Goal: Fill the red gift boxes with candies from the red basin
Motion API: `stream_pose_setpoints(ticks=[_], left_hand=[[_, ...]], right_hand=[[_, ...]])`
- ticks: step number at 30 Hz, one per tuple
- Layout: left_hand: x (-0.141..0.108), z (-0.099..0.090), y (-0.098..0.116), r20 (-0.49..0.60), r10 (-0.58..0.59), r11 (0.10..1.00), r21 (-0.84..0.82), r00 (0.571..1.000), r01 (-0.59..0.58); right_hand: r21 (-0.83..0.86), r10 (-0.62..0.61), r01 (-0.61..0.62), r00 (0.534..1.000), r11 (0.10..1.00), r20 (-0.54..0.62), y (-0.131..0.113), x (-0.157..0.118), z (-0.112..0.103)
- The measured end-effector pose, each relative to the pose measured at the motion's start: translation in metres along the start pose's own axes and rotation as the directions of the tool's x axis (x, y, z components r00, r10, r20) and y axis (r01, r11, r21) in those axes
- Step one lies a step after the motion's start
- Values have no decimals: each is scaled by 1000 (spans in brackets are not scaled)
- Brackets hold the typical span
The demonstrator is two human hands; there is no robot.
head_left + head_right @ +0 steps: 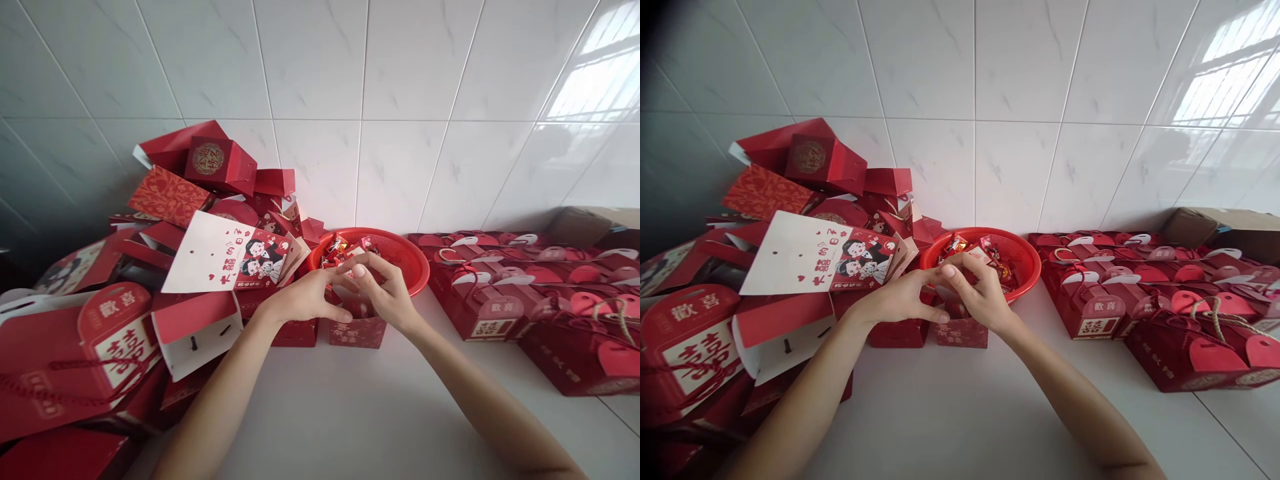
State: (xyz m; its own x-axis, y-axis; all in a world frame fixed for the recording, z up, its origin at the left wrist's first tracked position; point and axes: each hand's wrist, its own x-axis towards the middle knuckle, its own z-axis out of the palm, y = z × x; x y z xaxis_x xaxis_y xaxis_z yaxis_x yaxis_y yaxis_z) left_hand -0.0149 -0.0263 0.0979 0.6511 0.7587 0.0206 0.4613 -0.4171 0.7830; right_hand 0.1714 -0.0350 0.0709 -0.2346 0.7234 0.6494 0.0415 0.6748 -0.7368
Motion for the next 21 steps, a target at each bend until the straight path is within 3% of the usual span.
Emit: stream_pose_setpoints(ticks=[5,12,18,21], left_hand=[[1,-1,2,-7,-2,999,45,1000,2],[-1,0,5,-1,-24,999,36,1000,24],[1,2,2,-65,11,996,92,998,-5],[4,5,0,-101,87,983,171,991,-68]], right_hand=[[9,-3,3,1000,1000,25,-4,2,-3],[-119,-1,37,959,992,283,-8,2,-10],[-112,13,4,988,994,153,-14,9,-32],[-110,10,10,984,994,179,-16,12,-48]])
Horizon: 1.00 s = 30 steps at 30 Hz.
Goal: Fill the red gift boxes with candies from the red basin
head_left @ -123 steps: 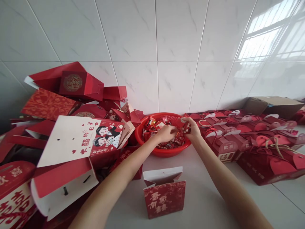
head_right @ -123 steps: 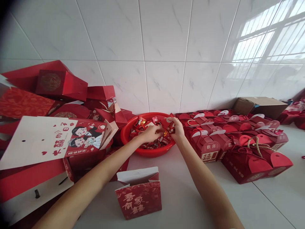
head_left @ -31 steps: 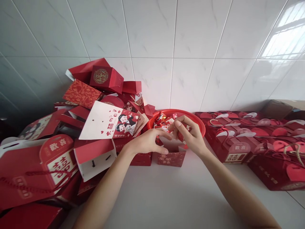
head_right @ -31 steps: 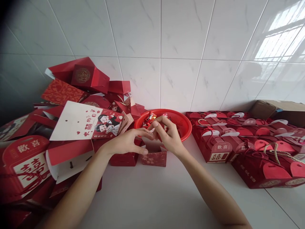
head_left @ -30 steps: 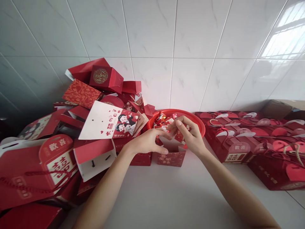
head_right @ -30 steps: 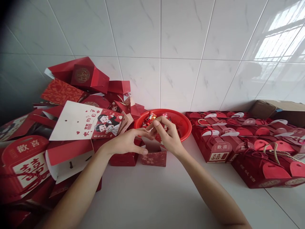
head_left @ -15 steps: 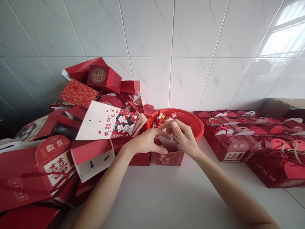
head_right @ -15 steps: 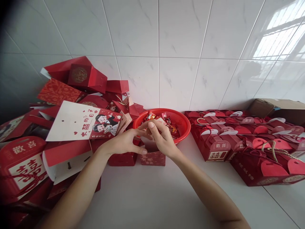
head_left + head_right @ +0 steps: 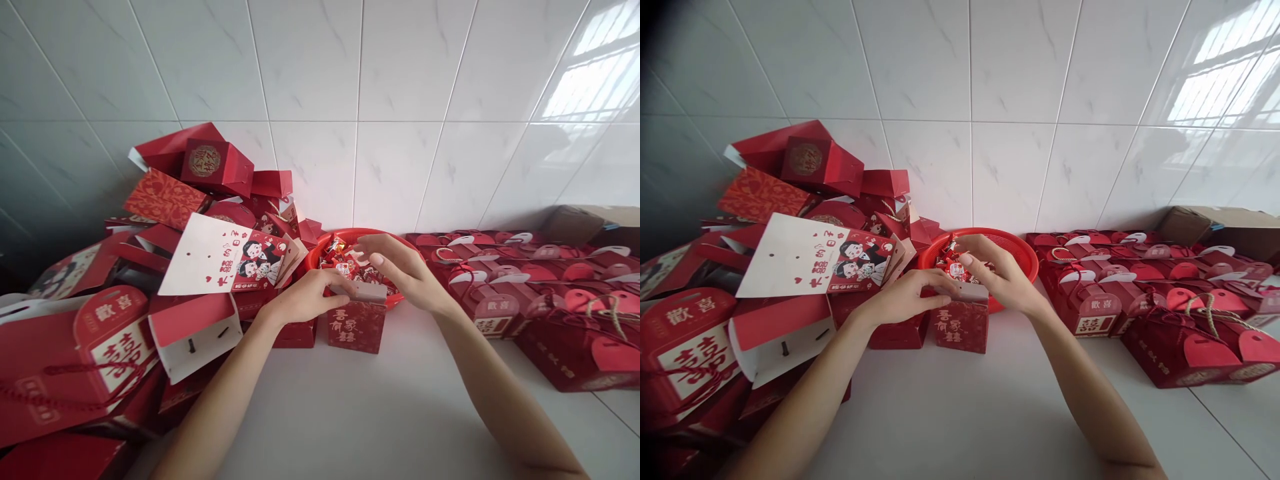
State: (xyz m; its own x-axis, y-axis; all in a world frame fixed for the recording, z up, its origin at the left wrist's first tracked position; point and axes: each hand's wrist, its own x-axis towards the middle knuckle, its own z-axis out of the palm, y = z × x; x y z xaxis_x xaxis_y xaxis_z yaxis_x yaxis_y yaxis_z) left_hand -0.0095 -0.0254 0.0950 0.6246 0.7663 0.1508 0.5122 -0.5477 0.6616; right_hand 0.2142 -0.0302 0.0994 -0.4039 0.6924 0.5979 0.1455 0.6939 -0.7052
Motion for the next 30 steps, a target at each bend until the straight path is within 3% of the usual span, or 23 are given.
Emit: stream_pose_setpoints(ticks=[4,10,15,19,25,30], left_hand=[[3,6,1,-13,61,997,57,998,-60],[3,12,0,-25,138,990,38,990,-137],[-1,6,2,-23,50,992,120,999,-46],[-2,2,3,26,59,981,186,998,-63],[2,5,1,69,42,977,208,997,-55],[3,5,-1,98,40,980,190,994,-58]], right_hand=[[-93,42,-28,987,995,156,1,-3,-15],[-449,215,-40,913,893,346,5,-6,-19],[-541,228,10,901,841,370,10,-6,-15],[-602,275,-5,893,798,357,9,-5,-13],[-537,367,-81,814,840,450,3,-5,-14],[-579,381,-73,818,812,431,7,-5,-12]])
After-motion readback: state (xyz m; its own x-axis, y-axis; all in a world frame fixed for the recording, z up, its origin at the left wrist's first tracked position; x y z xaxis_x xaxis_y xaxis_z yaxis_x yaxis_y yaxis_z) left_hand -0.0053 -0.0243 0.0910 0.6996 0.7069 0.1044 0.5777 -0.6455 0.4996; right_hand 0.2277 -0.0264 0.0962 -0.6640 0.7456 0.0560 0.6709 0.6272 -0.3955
